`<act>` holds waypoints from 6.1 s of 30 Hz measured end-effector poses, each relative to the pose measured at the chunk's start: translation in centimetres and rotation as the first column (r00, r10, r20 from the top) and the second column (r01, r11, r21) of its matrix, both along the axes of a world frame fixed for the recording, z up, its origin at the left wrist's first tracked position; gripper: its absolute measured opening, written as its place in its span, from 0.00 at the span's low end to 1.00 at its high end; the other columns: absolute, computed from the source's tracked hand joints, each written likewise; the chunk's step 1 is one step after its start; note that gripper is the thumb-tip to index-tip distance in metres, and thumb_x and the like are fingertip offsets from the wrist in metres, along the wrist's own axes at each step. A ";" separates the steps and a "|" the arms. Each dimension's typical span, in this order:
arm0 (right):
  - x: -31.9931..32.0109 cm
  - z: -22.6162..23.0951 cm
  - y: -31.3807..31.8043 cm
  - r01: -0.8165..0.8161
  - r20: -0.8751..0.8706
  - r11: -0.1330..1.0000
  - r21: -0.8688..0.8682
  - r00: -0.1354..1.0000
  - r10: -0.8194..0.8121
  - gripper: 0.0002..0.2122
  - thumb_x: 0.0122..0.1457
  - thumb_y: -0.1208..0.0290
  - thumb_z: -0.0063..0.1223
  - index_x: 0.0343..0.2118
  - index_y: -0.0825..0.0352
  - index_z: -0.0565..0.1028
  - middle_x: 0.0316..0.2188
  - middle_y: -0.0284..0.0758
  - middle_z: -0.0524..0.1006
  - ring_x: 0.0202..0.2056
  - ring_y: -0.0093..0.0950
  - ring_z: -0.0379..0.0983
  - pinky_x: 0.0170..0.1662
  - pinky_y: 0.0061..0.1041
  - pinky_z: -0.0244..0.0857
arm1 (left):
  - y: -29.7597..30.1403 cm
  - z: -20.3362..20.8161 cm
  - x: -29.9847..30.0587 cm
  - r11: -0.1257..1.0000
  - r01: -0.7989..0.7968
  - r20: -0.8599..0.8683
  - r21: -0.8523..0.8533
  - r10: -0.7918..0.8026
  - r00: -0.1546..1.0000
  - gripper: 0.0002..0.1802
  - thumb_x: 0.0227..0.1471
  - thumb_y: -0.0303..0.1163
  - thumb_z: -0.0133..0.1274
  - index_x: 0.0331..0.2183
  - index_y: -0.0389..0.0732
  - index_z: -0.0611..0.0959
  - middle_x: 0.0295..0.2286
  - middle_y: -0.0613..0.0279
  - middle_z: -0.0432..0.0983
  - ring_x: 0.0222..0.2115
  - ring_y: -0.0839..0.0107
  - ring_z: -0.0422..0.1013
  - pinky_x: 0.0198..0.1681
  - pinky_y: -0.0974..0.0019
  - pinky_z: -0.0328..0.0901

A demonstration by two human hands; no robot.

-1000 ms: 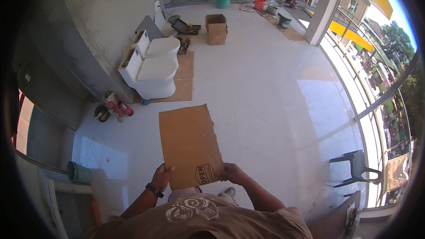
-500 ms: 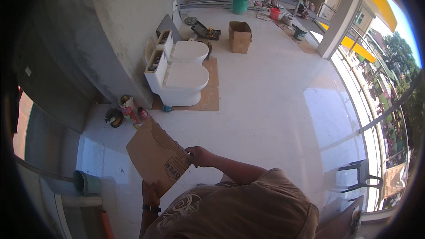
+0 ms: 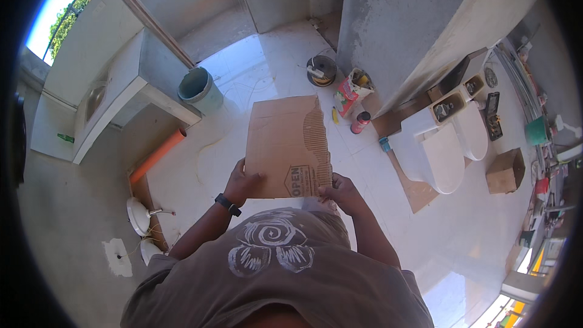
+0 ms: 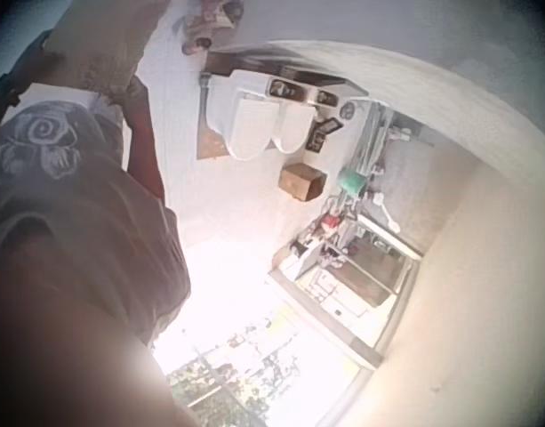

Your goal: The person tightens plumbing connections under a wall-mounted urinal, then retrieves a cardboard piece and returns to apply sealant around the pipe joints. They wipe the area with the cardboard and continue adjusting the plumbing.

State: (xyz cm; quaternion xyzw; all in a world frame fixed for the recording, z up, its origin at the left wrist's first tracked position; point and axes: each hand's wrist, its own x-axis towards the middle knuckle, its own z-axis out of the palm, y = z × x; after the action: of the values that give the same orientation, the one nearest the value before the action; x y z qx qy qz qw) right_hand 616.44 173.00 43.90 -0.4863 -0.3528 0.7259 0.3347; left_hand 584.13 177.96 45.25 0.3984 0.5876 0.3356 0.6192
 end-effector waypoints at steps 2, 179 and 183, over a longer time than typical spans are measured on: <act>-3.2 -0.3 7.9 -0.104 -0.103 0.994 -0.017 0.989 0.102 0.21 0.56 0.66 0.64 0.49 0.73 0.74 0.37 0.37 0.80 0.33 0.23 0.77 0.39 0.24 0.72 | 2.9 0.2 -3.5 0.981 -0.163 0.067 -0.100 0.171 0.983 0.41 0.51 0.29 0.64 0.61 0.28 0.61 0.50 0.47 0.73 0.49 0.61 0.74 0.54 0.57 0.70; -388.0 -5.0 80.4 -0.230 0.888 -0.920 0.317 -0.268 0.373 0.08 0.58 0.67 0.57 0.35 0.65 0.76 0.33 0.45 0.79 0.40 0.48 0.76 0.42 0.46 0.68 | 53.3 -7.8 -346.4 0.568 -0.783 -0.921 0.253 0.390 -0.015 0.23 0.57 0.54 0.53 0.32 0.44 0.87 0.29 0.54 0.82 0.33 0.53 0.77 0.39 0.51 0.67; -397.8 -8.3 75.1 -0.258 0.839 -0.915 0.311 -0.378 0.391 0.08 0.59 0.66 0.56 0.34 0.66 0.77 0.33 0.47 0.79 0.38 0.49 0.76 0.41 0.45 0.68 | 49.4 -9.7 -355.8 0.522 -0.845 -0.922 0.117 0.373 0.103 0.21 0.58 0.53 0.53 0.35 0.45 0.86 0.32 0.56 0.82 0.35 0.55 0.78 0.42 0.49 0.67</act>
State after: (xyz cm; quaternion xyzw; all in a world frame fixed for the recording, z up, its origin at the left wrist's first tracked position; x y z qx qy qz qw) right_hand 218.64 248.12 35.63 0.4179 -0.8292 0.2663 -0.2586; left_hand 228.35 227.32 35.58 0.0571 0.9812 0.1645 0.0832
